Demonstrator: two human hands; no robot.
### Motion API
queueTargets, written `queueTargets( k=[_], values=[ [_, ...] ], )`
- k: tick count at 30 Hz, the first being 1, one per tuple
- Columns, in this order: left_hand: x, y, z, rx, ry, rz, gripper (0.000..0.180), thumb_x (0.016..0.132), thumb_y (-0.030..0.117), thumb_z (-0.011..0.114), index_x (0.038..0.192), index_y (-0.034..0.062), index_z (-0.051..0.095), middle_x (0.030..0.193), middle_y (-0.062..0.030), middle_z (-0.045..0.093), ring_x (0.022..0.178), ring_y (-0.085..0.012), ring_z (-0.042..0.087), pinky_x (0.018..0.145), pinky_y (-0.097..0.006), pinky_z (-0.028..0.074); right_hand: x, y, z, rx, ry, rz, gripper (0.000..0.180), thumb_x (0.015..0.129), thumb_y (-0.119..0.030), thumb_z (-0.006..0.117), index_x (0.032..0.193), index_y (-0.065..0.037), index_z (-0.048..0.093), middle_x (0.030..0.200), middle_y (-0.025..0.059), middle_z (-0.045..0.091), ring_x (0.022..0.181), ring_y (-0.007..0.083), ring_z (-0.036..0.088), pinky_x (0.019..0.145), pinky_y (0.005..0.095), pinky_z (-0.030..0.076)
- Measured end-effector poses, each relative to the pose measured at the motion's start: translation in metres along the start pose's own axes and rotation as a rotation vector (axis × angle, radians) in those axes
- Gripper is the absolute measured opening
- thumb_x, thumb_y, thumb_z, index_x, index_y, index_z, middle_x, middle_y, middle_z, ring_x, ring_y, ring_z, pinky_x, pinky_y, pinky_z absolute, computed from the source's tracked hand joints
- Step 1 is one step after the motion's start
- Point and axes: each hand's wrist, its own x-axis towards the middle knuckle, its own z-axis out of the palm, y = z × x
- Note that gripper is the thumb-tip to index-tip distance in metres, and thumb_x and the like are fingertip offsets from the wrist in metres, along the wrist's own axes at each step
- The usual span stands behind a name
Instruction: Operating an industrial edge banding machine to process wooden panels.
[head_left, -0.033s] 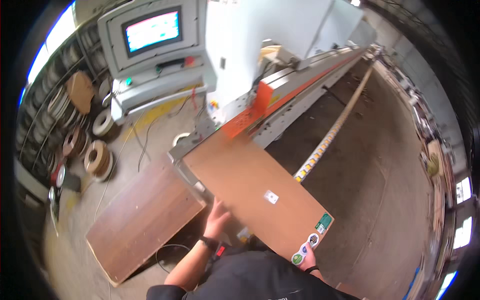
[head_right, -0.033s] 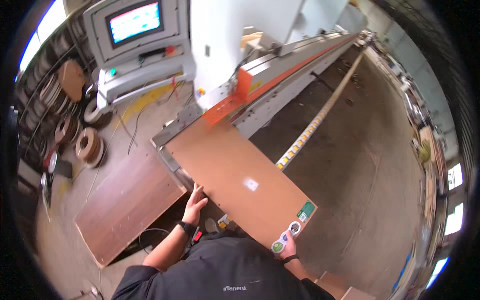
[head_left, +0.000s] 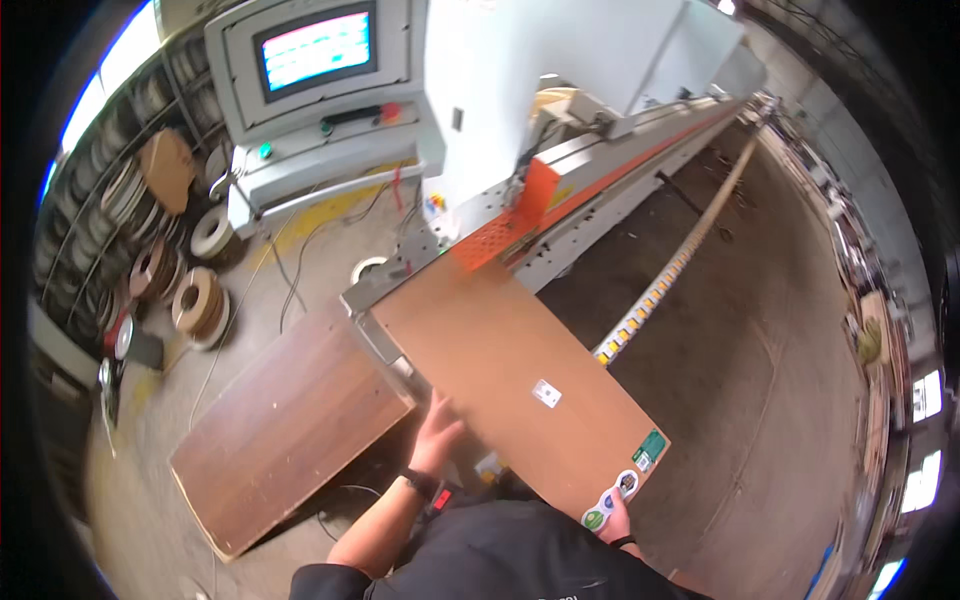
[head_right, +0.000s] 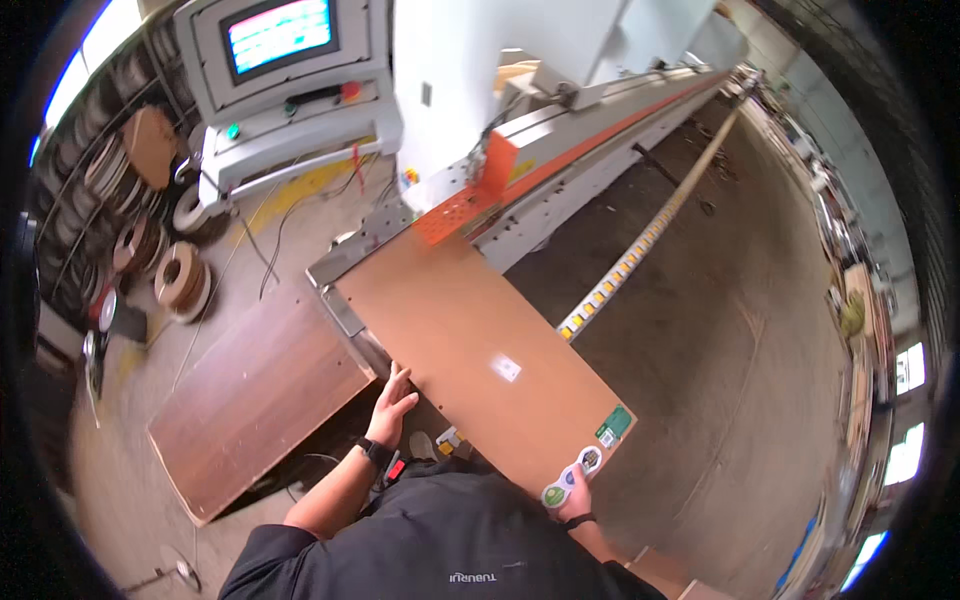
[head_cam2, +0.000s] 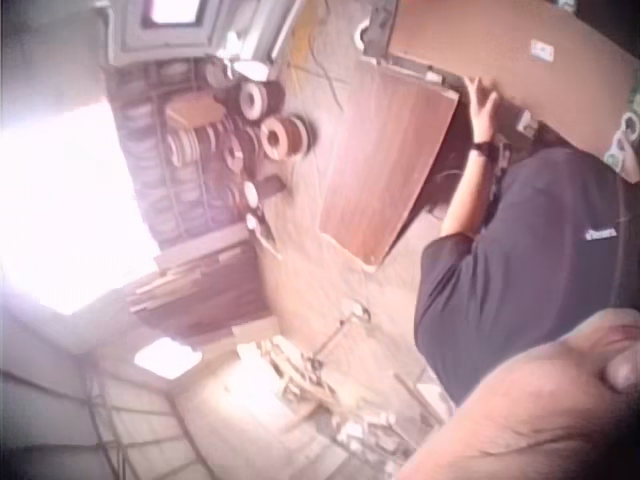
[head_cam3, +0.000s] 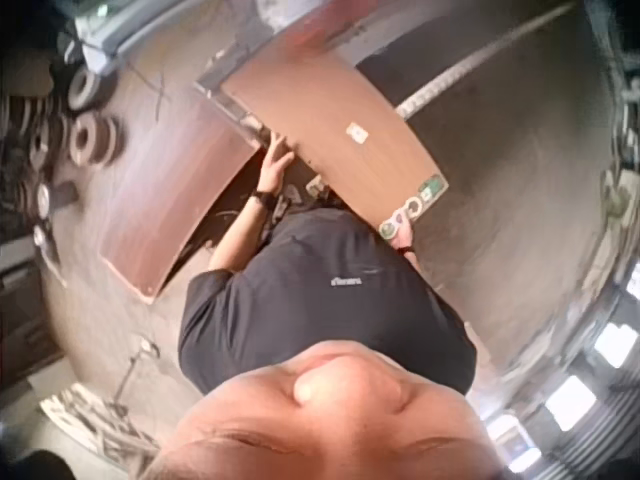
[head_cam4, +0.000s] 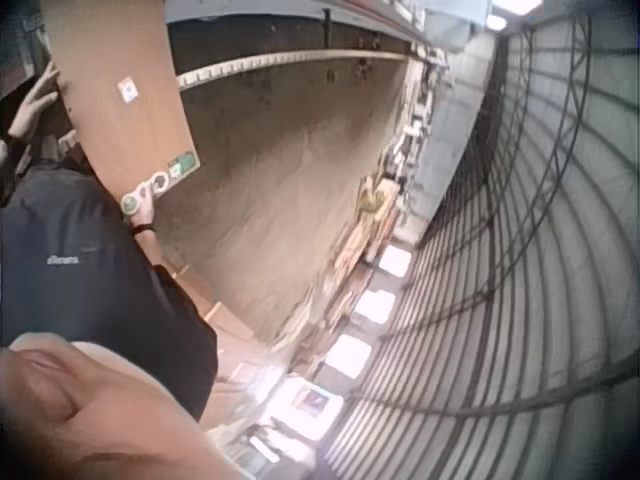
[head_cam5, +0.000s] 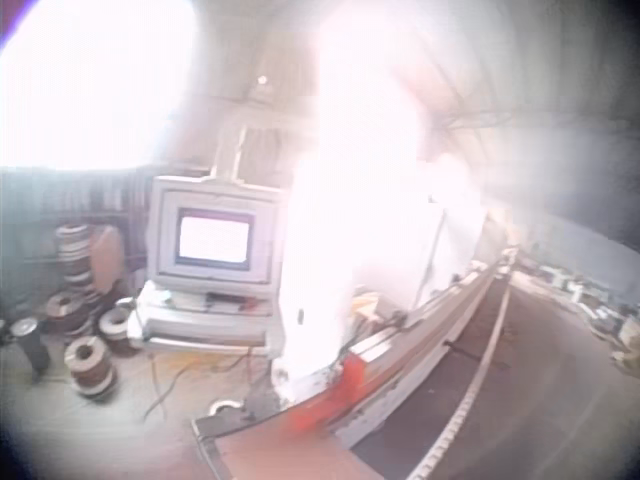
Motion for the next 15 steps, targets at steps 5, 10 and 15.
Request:
queueTargets(
  k=[5, 10, 15],
  values=[
    [0.001, -0.008, -0.011, -0.014, -0.007, 0.031, 0.067, 0.089, -0.002, 0.061, 0.151, -0.0033, 0.036, 0.169, -0.0115, -0.001, 0.156, -0.0211, 0.001, 0.124, -0.036, 0.009, -0.026, -0.010, 0.025, -0.139, 0.063, -0.031, 0.052, 0.100, -0.055, 0.051, 0.124, -0.009, 0.054, 0.123, 0.0123, 0.063, 0.113, 0.0348, 0.061, 0.097, 0.0523, 0.050],
    [0.012, -0.026, -0.025, 0.005, -0.013, 0.010, 0.066, 0.090, -0.001, 0.062, 0.151, -0.0022, 0.037, 0.169, -0.0112, -0.002, 0.155, -0.0207, -0.001, 0.124, -0.037, 0.008, -0.029, -0.018, 0.036, -0.138, -0.045, -0.035, 0.053, 0.102, -0.055, 0.047, 0.126, -0.008, 0.053, 0.124, 0.0130, 0.062, 0.114, 0.0350, 0.061, 0.098, 0.0526, 0.049],
    [0.026, -0.026, -0.005, -0.034, -0.031, -0.004, 0.065, 0.091, -0.001, 0.061, 0.152, -0.0004, 0.037, 0.169, -0.0092, -0.003, 0.155, -0.0203, 0.000, 0.124, -0.037, 0.009, -0.005, -0.036, 0.016, -0.191, -0.006, -0.051, 0.059, 0.102, -0.056, 0.043, 0.131, -0.005, 0.051, 0.127, 0.0143, 0.061, 0.117, 0.0358, 0.059, 0.100, 0.0518, 0.048]
  ],
)
